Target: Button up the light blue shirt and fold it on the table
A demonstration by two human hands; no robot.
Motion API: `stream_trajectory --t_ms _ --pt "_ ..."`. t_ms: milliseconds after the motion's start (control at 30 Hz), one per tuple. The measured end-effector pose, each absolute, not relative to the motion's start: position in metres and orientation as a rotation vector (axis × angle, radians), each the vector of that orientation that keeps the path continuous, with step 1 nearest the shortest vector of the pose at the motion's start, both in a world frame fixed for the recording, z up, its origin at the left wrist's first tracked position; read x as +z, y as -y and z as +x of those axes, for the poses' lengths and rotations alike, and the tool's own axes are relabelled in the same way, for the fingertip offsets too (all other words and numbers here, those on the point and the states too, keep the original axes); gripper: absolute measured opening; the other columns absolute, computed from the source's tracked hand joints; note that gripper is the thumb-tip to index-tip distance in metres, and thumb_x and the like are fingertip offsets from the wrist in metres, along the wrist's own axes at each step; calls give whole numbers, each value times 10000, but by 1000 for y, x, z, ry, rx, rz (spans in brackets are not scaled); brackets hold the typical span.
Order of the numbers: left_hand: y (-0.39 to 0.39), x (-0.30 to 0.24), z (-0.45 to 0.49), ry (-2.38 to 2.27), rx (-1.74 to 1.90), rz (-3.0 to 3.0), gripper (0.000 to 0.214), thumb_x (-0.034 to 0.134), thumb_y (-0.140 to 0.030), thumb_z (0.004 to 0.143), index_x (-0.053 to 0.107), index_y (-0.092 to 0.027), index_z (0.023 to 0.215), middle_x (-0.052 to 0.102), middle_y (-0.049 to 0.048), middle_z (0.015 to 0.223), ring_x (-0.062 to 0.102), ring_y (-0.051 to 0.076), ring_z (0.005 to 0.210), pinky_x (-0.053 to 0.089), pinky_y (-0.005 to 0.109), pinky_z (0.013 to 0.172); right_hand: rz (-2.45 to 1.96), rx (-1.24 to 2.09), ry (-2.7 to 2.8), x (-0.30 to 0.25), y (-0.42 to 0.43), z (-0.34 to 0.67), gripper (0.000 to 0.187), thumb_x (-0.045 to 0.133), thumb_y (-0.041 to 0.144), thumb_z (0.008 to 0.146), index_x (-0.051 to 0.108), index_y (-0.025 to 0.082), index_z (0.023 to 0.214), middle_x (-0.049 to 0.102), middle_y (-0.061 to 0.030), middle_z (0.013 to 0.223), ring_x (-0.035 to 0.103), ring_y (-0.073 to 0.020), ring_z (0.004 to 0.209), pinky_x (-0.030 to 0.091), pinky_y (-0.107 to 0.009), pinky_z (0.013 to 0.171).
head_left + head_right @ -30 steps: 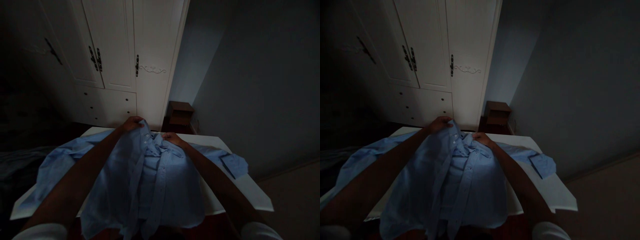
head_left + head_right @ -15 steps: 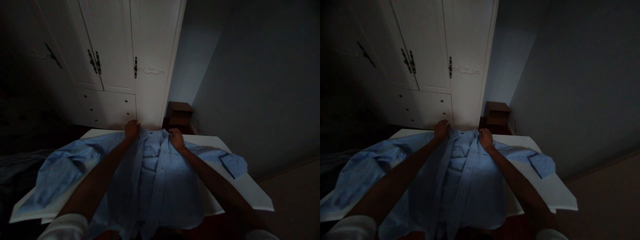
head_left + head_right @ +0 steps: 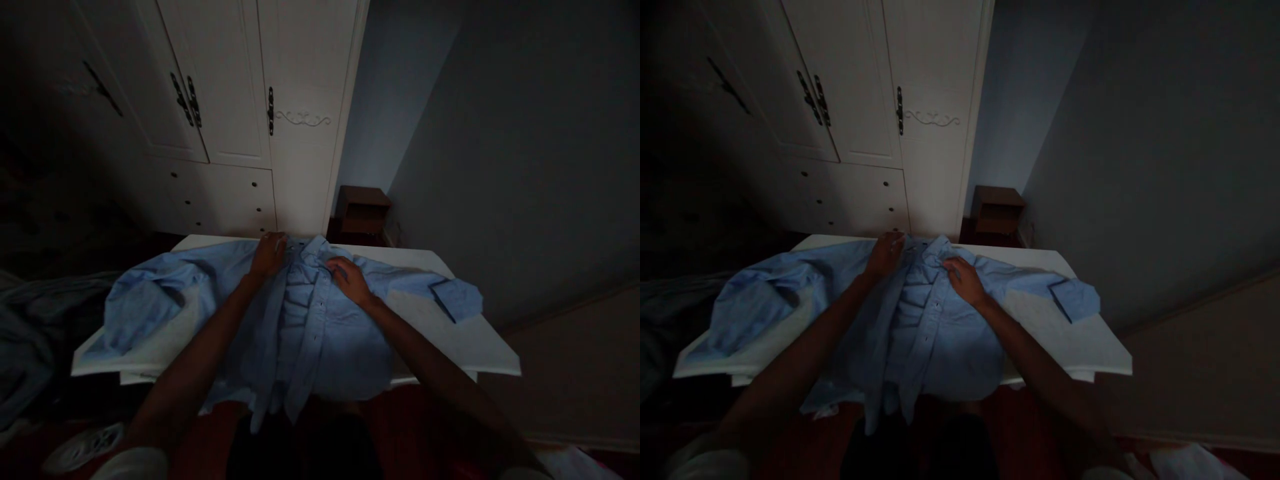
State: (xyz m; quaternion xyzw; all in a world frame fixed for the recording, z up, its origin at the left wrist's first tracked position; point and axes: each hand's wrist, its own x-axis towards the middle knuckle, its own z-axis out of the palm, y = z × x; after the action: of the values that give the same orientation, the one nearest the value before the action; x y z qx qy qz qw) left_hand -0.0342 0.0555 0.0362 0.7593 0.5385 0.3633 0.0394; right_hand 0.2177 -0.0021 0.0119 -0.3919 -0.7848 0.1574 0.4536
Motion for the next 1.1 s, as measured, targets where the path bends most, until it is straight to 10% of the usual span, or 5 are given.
stream_trajectory --t_ms 233,500,800,1100 --pt "132 40 -66 -1785 1060 1873 500 491 -523 873 590 -160 1203 693 54 881 649 190 731 516 310 704 -1355 604 1712 18 131 267 275 518 412 897 692 199 907 711 -57 862 648 -193 766 518 -315 726" --pt "241 -39 -51 -1852 1312 1427 409 568 -493 805 635 -183 1063 685 103 1022 660 247 913 560 370 721 -1433 1191 1378 -25 257 239 386 540 532 869 694 187 950 665 -32 664 604 -164 577 480 -267 538" --pt "256 -45 -24 -1937 1037 1383 499 590 -403 801 498 -153 1224 645 129 1091 661 231 885 518 358 758 -1421 1470 1431 -74 262 176 566 568 513 820 536 193 1286 643 -128 1187 662 -179 687 551 -340 631" --pt "279 -60 -43 -1656 944 1404 347 532 -475 829 571 -180 651 569 -9 612 532 133 589 393 230 578 -1384 1273 1732 -65 252 155 286 520 399 838 647 168 727 612 -12 647 566 -154 620 456 -262 601"
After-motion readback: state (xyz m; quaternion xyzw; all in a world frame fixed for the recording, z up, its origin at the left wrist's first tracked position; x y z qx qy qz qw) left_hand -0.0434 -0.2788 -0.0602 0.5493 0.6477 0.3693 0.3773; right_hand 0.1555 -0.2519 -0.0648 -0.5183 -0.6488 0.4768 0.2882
